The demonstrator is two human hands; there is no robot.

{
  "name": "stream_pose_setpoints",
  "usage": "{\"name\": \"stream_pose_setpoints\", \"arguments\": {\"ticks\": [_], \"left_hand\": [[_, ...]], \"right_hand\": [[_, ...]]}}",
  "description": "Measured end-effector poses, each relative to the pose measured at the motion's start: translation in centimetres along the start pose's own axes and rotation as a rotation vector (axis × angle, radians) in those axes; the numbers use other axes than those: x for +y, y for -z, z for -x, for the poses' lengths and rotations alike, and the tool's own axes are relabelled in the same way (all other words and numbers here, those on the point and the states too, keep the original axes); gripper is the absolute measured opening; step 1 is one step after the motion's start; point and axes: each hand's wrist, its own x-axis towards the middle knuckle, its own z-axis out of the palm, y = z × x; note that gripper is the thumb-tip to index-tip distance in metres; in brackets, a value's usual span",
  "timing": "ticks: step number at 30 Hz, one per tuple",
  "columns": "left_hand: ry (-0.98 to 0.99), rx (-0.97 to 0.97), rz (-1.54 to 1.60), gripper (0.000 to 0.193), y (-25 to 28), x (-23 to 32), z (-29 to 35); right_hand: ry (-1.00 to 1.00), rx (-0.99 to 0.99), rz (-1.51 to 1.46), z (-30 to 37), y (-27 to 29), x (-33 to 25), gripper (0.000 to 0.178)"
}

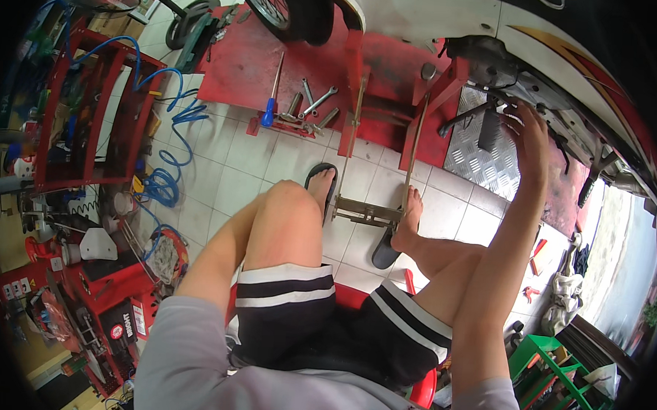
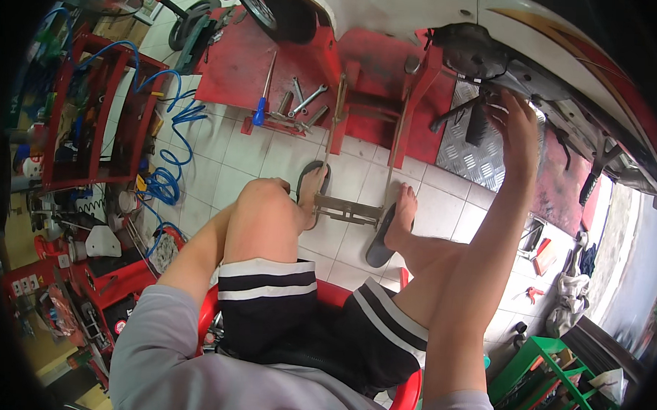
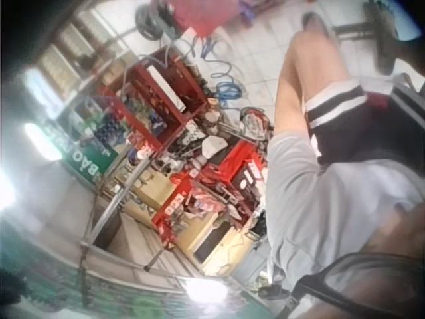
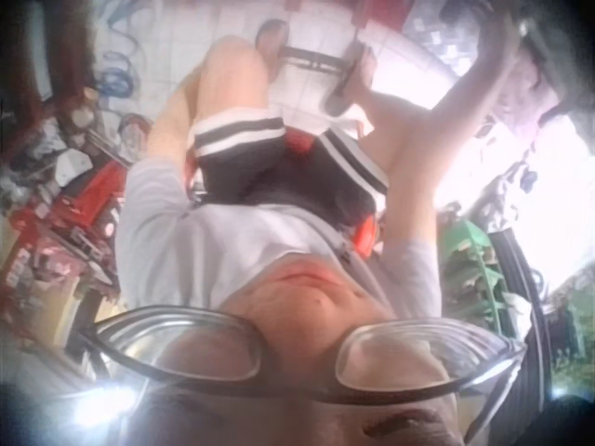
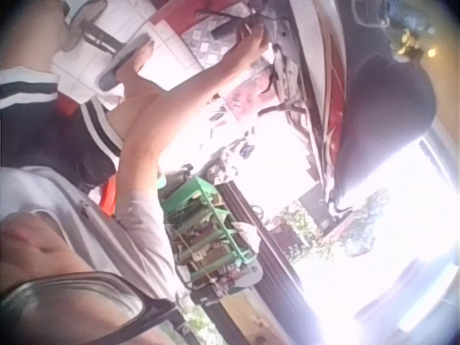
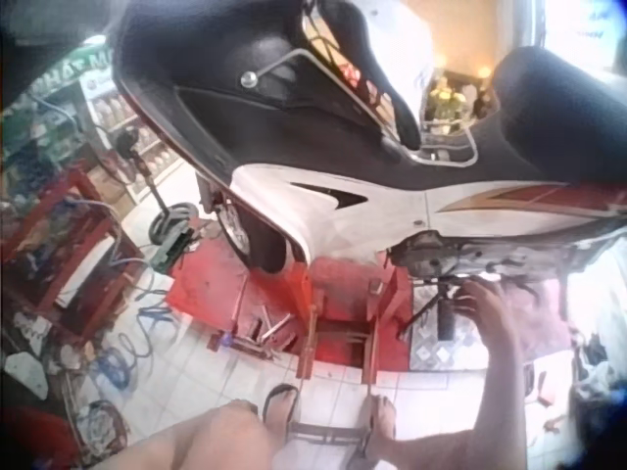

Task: The person sits on a low stool and works on the underside of a motorcycle, using a wrench to tighten bolts on a metal bracket. They then remove the bracket, clean it with a cloth, and reattach it to the motorcycle frame.

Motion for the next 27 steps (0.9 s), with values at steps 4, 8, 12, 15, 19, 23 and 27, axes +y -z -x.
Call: {"name": "stream_pose_setpoints", "arguments": {"ticks": [4, 8, 12, 15, 19, 23, 27], "left_hand": [[-0.05, 0.127, -0.071, 0.049, 6.9, 4.3, 4.2], [-0.165, 0.514, -0.273, 0.049, 12.3, 7.2, 11.0], [-0.288, 0.776, -0.363, 0.045, 14.6, 6.2, 20.0], [-0.185, 0.774, -0.331, 0.039, 14.6, 3.7, 28.4], [-0.296, 0.893, -0.15, 0.04, 12.4, -1.0, 40.1], [-0.331, 0.983, 0.076, 0.023, 9.6, -3.6, 50.6], [-0.563, 1.158, 0.197, 0.016, 7.0, -2.9, 58.8]], "right_hand": [[0.027, 0.061, 0.008, 0.4, 1.8, 1.7, 0.029], [0.05, 0.116, -0.041, 1.2, 3.6, 4.7, 0.03], [-0.048, 0.135, -0.309, 4.0, 6.9, 6.8, 0.037], [-0.016, 0.2, -0.539, 7.0, 12.0, 6.4, 0.042], [0.061, 0.183, -0.477, 14.6, 23.0, 5.2, 0.043], [0.176, 0.166, -0.268, 24.0, 34.6, 1.1, 0.045], [0.534, 0.332, -0.687, 36.1, 43.2, -6.5, 0.049]]}}
